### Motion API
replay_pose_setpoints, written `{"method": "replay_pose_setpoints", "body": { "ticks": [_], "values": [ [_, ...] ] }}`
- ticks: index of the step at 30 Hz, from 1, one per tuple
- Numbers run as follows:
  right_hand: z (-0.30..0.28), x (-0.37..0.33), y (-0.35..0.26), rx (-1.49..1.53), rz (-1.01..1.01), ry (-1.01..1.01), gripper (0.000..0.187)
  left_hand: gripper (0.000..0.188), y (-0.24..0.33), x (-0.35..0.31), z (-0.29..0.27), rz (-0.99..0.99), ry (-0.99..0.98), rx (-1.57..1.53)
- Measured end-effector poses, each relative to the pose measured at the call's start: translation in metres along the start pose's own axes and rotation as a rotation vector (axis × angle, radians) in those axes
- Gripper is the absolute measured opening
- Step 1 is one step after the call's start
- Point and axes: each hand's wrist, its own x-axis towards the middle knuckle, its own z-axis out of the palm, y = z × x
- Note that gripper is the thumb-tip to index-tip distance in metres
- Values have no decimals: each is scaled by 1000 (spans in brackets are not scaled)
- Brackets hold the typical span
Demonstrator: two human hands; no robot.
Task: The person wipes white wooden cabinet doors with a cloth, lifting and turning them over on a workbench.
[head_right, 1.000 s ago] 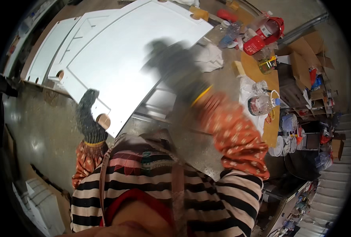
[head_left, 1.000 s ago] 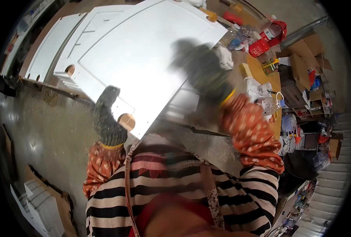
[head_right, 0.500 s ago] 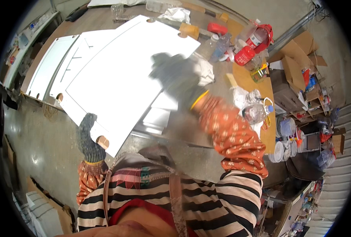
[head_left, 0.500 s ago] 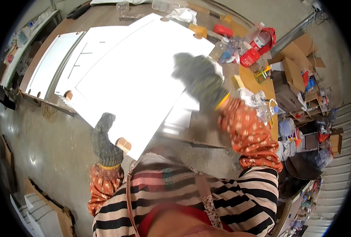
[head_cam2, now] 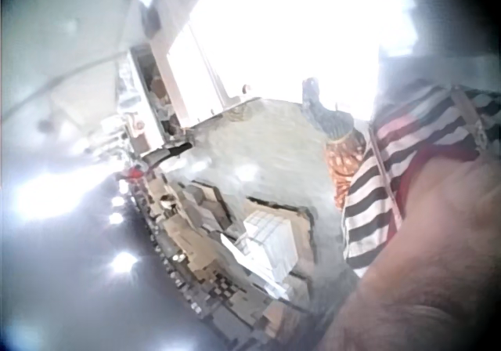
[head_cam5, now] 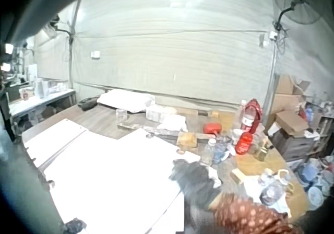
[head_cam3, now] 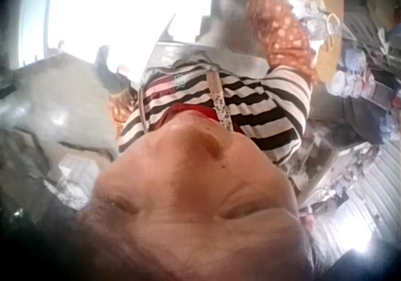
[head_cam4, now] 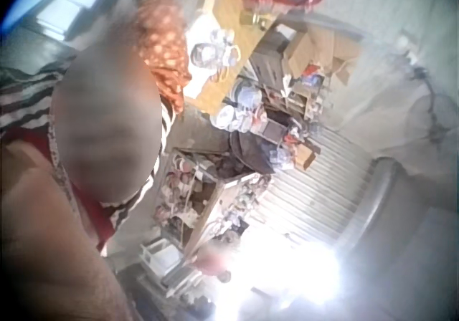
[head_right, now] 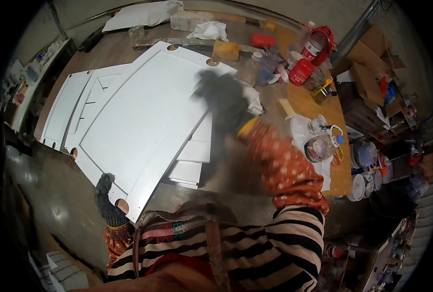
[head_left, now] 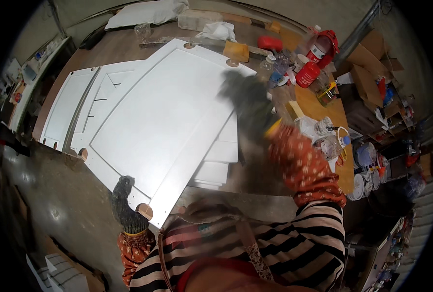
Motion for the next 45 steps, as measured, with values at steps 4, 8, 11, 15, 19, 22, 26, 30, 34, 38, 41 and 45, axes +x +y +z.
{"method": "replay_pose_setpoints", "body": {
  "ticks": [4,8,11,15,19,22,26,30,34,38,41,45],
  "values": [
    [27,-2,137,-337,167,-101,18,60,-8,10,5,133,-27,-9],
    [37,-4,151,-380,257,-106,29,54,-31,10,-2,-167,0,-425],
    [-1,3,120,-276,388,-225,43,56,-57,9,-25,-269,-45,-262],
    [21,-26,99,-164,298,206,43,47,-47,23,5,-57,7,-69],
    [-12,-35,4,124,59,-71,32,40,12,32,26,157,32,264],
    [-23,-47,-108,233,6,-288,38,39,18,23,30,45,69,175],
    [-58,-77,-140,373,-432,-423,51,37,19,22,31,101,9,144],
    [-15,-39,-38,335,-183,-68,27,45,49,17,36,133,29,254],
    [2,-49,33,101,-100,180,24,48,57,18,57,141,63,90],
    [-11,-84,-106,248,-377,-51,32,39,56,9,64,49,151,-37],
    [-27,-100,-154,318,-544,44,40,42,11,1,62,56,115,-297],
    [-14,-55,-60,178,-358,90,32,39,43,4,21,47,-7,152]
  ]
}}
